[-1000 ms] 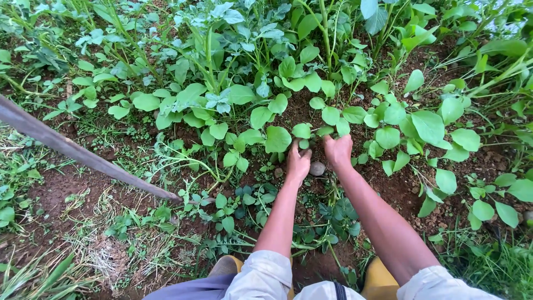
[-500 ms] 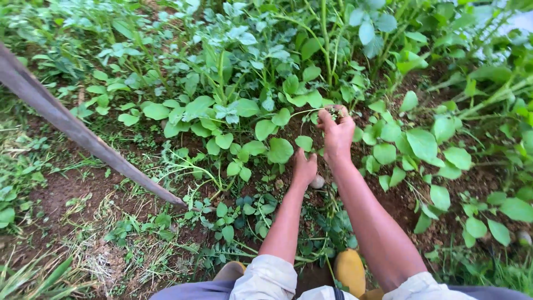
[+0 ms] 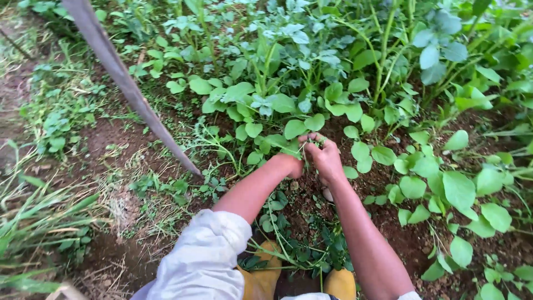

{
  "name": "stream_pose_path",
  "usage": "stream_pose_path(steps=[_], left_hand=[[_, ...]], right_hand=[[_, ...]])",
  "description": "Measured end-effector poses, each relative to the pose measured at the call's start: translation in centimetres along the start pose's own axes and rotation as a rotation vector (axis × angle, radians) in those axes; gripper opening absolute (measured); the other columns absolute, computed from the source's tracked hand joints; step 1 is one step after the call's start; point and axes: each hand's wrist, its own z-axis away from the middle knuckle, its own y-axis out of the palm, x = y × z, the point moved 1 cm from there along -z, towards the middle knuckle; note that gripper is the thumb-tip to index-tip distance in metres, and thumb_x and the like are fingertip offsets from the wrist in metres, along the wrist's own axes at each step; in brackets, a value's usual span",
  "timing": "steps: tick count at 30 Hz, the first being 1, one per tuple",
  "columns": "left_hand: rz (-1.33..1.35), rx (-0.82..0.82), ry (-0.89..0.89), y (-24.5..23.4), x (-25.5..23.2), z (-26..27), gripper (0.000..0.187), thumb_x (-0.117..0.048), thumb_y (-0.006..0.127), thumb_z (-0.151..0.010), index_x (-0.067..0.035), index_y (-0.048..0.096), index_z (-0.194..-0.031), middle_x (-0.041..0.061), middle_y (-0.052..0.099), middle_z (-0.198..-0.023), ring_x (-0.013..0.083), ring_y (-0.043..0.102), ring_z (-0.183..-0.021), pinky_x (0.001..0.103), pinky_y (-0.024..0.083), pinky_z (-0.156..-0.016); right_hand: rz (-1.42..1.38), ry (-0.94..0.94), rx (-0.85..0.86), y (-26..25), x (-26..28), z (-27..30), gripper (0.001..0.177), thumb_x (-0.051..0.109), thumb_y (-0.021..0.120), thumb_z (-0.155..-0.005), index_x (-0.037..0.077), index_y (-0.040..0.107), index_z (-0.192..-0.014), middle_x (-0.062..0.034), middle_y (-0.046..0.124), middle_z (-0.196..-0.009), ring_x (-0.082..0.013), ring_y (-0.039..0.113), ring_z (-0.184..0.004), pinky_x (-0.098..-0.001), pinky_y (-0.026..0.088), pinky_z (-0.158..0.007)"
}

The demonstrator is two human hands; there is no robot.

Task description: The person weeds a garden bed by hand, pulling small unwanted plants from the soil between rows of larger green crops. The person repeatedly reaches into the foliage, grasps weeds, and removes them, occasionally shifting position to access different areas.

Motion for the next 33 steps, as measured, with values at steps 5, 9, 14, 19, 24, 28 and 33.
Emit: stream_pose_path(steps=[5, 9, 14, 19, 24, 28, 33], left_hand=[[-0.317, -0.037, 0.128, -0.6, 3.3, 4.7, 0.034, -0.04, 0.06, -0.085, -0.017, 0.08, -0.1, 0.008, 0.075, -0.096, 0.0295, 0.074, -0.097, 0.047, 0.061, -0.081], [-0.068, -0.095, 0.152, -2.7, 3.7, 13.8, 0.029, -0.032, 0.06, -0.091, -0.008, 0.077, -0.087, 0.011, 0.074, -0.083, 0.0304, 0.074, -0.083, 0.045, 0.061, -0.072], [0.473, -0.274, 0.046, -1.1, 4.5, 18.4, 0.026, -0.025, 0.058, -0.099, -0.002, 0.072, -0.097, 0.017, 0.071, -0.092, 0.0371, 0.071, -0.098, 0.048, 0.058, -0.083], [0.69, -0.513, -0.021, 1.6, 7.4, 18.2, 0.028, -0.018, 0.057, -0.097, -0.005, 0.072, -0.117, 0.02, 0.075, -0.108, 0.0408, 0.07, -0.106, 0.05, 0.057, -0.089], [0.723, -0.538, -0.062, 4.5, 7.6, 14.9, 0.025, -0.016, 0.06, -0.096, -0.006, 0.075, -0.112, 0.018, 0.077, -0.103, 0.0361, 0.073, -0.099, 0.047, 0.059, -0.084], [0.726, -0.475, -0.097, 7.5, 7.5, 11.0, 0.029, -0.021, 0.059, -0.095, 0.002, 0.072, -0.107, 0.025, 0.074, -0.1, 0.042, 0.071, -0.099, 0.053, 0.057, -0.081], [0.736, -0.446, -0.125, 9.1, 7.6, 9.9, 0.034, -0.023, 0.058, -0.095, 0.005, 0.072, -0.11, 0.027, 0.073, -0.104, 0.0455, 0.07, -0.102, 0.056, 0.057, -0.082]], right_hand=[[0.046, 0.15, 0.232, 0.3, -1.3, 0.0, 0.021, 0.0, 0.064, -0.089, -0.003, 0.072, -0.109, -0.0109, 0.066, -0.077, -0.015, 0.063, -0.063, -0.0265, 0.059, -0.055], [0.077, 0.202, 0.341, 0.7, -0.6, 0.6, 0.016, 0.0, 0.069, -0.089, -0.003, 0.071, -0.104, -0.0095, 0.066, -0.077, -0.0132, 0.067, -0.066, -0.0261, 0.061, -0.059], [0.325, 0.185, 0.518, 0.6, -0.1, 0.0, 0.022, 0.006, 0.07, -0.094, -0.009, 0.071, -0.11, -0.0205, 0.07, -0.077, -0.0215, 0.068, -0.062, -0.0295, 0.059, -0.051], [0.068, 0.174, 0.198, -2.2, -6.1, -1.9, 0.015, 0.003, 0.068, -0.094, -0.001, 0.067, -0.108, -0.015, 0.07, -0.091, -0.0145, 0.069, -0.065, -0.0255, 0.061, -0.057], [0.246, 0.224, 0.216, -2.4, -5.3, 0.1, 0.018, 0.001, 0.064, -0.098, -0.004, 0.069, -0.115, -0.0261, 0.071, -0.093, -0.0257, 0.069, -0.064, -0.0333, 0.062, -0.056], [0.498, 0.364, 0.357, -0.5, -6.2, 1.0, 0.022, -0.003, 0.065, -0.095, -0.008, 0.067, -0.117, -0.0224, 0.072, -0.095, -0.0203, 0.066, -0.069, -0.0297, 0.059, -0.063], [0.876, 0.042, 0.249, 1.2, -15.9, 0.4, 0.044, 0.02, 0.076, -0.085, -0.003, 0.071, -0.122, -0.0279, 0.074, -0.112, -0.0478, 0.07, -0.106, -0.0603, 0.059, -0.091]])
